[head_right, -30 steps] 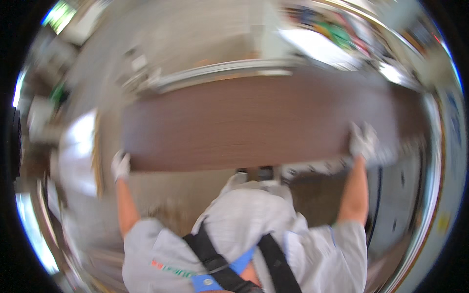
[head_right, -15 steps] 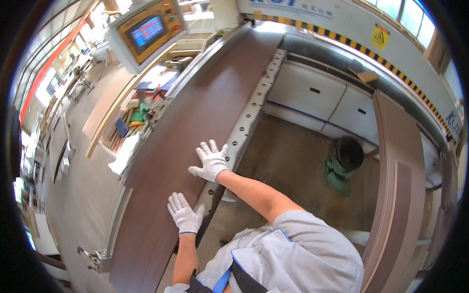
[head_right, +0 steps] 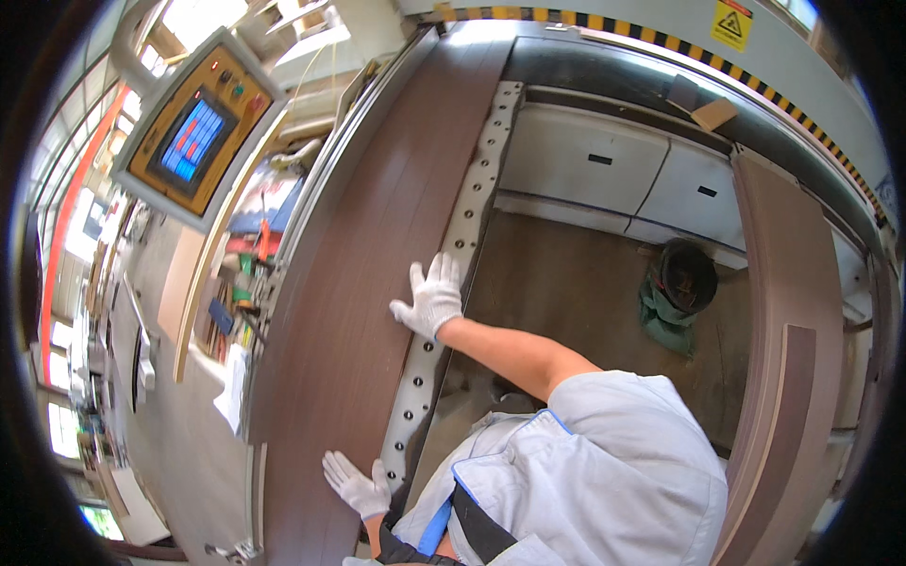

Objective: The person operates an industrial edge banding machine by feeding wooden boards onto the conveyor, using a touchscreen interface to configure the process, and stacking the processed boards onto a nearby rack.

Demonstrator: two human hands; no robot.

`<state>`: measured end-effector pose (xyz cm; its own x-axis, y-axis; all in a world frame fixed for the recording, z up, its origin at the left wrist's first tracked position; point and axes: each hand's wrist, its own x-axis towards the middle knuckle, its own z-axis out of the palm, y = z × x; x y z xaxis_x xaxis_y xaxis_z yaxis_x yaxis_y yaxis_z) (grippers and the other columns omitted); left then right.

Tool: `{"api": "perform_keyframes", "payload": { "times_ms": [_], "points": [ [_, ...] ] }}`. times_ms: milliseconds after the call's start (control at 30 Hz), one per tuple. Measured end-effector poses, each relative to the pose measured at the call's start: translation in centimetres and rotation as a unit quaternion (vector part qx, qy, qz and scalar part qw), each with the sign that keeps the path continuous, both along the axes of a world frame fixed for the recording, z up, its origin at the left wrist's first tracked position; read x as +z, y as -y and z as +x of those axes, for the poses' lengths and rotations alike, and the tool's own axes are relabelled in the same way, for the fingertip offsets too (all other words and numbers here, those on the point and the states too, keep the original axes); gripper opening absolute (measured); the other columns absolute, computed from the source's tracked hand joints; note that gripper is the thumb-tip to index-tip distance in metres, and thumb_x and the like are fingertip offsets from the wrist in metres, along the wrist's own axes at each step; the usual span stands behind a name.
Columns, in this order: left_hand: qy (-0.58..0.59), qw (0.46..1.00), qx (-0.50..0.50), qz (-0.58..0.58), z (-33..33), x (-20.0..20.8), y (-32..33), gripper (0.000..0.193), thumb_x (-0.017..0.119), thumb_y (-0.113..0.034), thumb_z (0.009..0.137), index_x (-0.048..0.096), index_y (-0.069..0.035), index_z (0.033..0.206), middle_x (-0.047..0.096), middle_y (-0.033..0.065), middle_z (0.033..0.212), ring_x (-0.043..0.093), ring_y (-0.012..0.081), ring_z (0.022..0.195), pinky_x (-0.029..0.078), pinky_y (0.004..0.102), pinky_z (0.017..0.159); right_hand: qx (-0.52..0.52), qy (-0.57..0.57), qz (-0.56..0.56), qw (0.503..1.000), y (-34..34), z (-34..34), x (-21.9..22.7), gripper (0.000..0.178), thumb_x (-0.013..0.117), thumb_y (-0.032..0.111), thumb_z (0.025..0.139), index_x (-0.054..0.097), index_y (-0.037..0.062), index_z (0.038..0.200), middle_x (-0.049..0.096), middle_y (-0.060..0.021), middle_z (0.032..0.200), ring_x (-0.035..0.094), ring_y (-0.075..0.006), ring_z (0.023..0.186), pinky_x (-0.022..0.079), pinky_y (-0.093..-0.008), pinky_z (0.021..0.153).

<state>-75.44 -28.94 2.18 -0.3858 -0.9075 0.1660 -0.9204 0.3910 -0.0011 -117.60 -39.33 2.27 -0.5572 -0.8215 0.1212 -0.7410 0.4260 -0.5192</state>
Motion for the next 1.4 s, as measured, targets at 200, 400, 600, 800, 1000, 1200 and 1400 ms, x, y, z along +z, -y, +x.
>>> {"api": "perform_keyframes", "payload": {
  "times_ms": [200, 400, 600, 800, 1000, 1200, 1400],
  "points": [
    [-0.005, 1.0, -0.026, 0.011, -0.7, -0.8, 0.9, 0.103, 0.069, -0.059, 0.092, 0.035, 0.013, 0.159, 0.036, 0.0379, 0.164, 0.03, 0.0591, 0.153, 0.024, 0.0659, 0.128, 0.125, -0.008, -0.027, 0.992, -0.8, -2.4, -0.5, 0.084, 0.068, 0.059, 0.092, 0.056, 0.0005, 0.151, 0.037, -0.0505, 0.155, 0.031, -0.0642, 0.151, 0.021, -0.0637, 0.129],
    [-0.066, 0.994, -0.082, 0.027, -21.1, 1.4, 7.9, 0.105, 0.081, -0.053, 0.082, 0.042, 0.013, 0.154, 0.037, 0.036, 0.164, 0.03, 0.0541, 0.155, 0.021, 0.0618, 0.129, 0.301, -0.05, 0.234, 0.923, 3.2, -11.0, 8.0, 0.061, 0.069, 0.056, 0.087, 0.076, 0.0, 0.11, 0.079, -0.0204, 0.096, 0.076, -0.0412, 0.097, 0.054, -0.0519, 0.097],
    [-0.059, 0.998, 0.028, 0.013, -30.4, -1.6, 12.4, 0.106, 0.074, -0.062, 0.087, 0.042, 0.012, 0.156, 0.037, 0.0352, 0.166, 0.031, 0.0518, 0.157, 0.018, 0.0629, 0.13, 0.37, -0.089, -0.174, 0.908, 20.0, -16.8, 16.1, 0.059, 0.078, 0.042, 0.086, 0.069, -0.0019, 0.124, 0.072, -0.0255, 0.121, 0.069, -0.043, 0.117, 0.053, -0.0512, 0.105],
    [-0.053, 0.998, 0.043, 0.012, -30.8, -1.2, 12.1, 0.103, 0.07, -0.066, 0.09, 0.046, 0.011, 0.155, 0.04, 0.0327, 0.166, 0.032, 0.0492, 0.158, 0.02, 0.0621, 0.13, 0.361, -0.169, -0.36, 0.844, 38.6, -15.8, 22.7, 0.093, 0.084, 0.05, 0.079, 0.051, 0.0063, 0.154, 0.052, -0.0213, 0.158, 0.045, -0.045, 0.148, 0.038, -0.0567, 0.12],
    [-0.037, 0.996, 0.074, 0.023, -31.1, -0.1, 11.8, 0.105, 0.065, -0.072, 0.091, 0.046, 0.006, 0.158, 0.04, 0.0272, 0.168, 0.032, 0.0433, 0.159, 0.019, 0.0572, 0.133, 0.327, -0.235, -0.301, 0.864, 44.8, -13.5, 28.1, 0.098, 0.08, 0.06, 0.083, 0.049, 0.0038, 0.157, 0.048, -0.0208, 0.163, 0.033, -0.0426, 0.157, 0.023, -0.0524, 0.13],
    [-0.022, 0.993, 0.093, 0.065, -31.4, 0.9, 12.0, 0.103, 0.062, -0.071, 0.094, 0.04, 0.004, 0.162, 0.034, 0.0235, 0.173, 0.027, 0.0401, 0.162, 0.018, 0.0547, 0.134, 0.351, -0.265, -0.363, 0.821, 43.0, -15.6, 27.2, 0.102, 0.085, 0.059, 0.08, 0.048, 0.0005, 0.155, 0.053, -0.0232, 0.155, 0.041, -0.0449, 0.15, 0.029, -0.0554, 0.126],
    [-0.024, 0.992, 0.106, 0.071, -31.2, 0.8, 11.4, 0.101, 0.062, -0.069, 0.095, 0.04, 0.002, 0.163, 0.034, 0.0239, 0.172, 0.027, 0.0398, 0.162, 0.018, 0.0542, 0.134, 0.73, -0.196, -0.048, 0.653, 25.7, -22.6, 12.1, 0.122, 0.085, 0.066, 0.073, 0.041, -0.0108, 0.157, 0.037, -0.0382, 0.164, 0.032, -0.0524, 0.156, 0.022, -0.0578, 0.132]
  ]
}}
